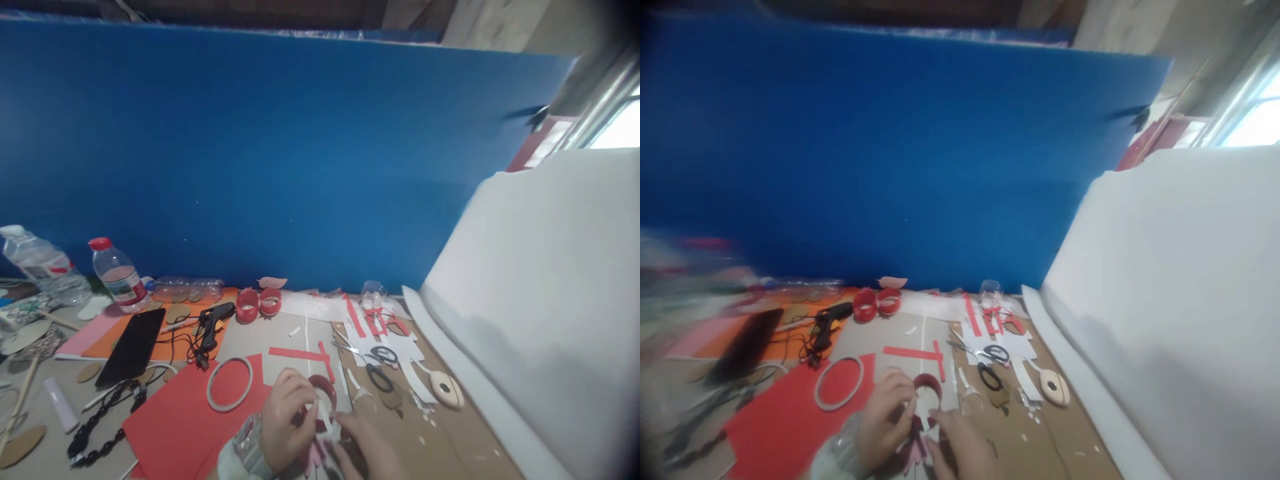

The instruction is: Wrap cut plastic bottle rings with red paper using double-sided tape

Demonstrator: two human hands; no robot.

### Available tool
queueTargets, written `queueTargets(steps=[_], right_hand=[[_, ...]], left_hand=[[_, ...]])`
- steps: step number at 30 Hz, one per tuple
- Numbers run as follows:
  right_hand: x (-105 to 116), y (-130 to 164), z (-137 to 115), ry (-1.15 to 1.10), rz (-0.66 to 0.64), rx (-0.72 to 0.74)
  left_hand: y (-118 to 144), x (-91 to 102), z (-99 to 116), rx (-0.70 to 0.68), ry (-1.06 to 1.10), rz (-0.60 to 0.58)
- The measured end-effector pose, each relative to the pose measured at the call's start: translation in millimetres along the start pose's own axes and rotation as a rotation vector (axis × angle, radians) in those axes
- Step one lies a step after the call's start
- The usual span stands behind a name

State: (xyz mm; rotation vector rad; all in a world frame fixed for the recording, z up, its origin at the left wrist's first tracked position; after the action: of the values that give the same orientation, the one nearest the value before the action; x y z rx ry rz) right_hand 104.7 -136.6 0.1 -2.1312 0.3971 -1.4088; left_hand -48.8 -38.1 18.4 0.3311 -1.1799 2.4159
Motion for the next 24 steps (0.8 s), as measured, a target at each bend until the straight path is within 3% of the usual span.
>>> queueTargets(steps=[3, 6, 13, 19, 24], right_hand=[[6, -7, -5, -0.365, -0.099, -0.292], [9, -11, -7, -0.462, -0.125, -0.410], [8, -11, -6, -0.563, -0.126, -0.517], [10, -12, -8, -0.617, -0.110, -0.537], [6, -10, -1, -0.620, -0.029, -0.604]], left_hand=[[2, 0.0, 0, -0.051, -0.002, -0.075], [4, -0.4, 0, -0.087, 0.002, -0.160], [4, -2.8, -2, -0.060, -0.036, -0.199], [4, -1.2, -11, 0.073, -0.103, -0.150], [1, -1.3, -10, 0.094, -0.121, -0.301]])
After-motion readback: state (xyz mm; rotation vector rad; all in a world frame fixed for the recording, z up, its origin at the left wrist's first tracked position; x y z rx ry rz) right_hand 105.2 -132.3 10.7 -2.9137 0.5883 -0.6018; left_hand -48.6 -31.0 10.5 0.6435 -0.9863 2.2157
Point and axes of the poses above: each hand's wrist, its own y-axis away from the middle knuckle, its own x-axis out of the back of the hand, z = x × y, the point moved 1 cm from there along -y, towards the middle knuckle, and after that the axes turned 6 degrees about y, right-handed, at the moved point
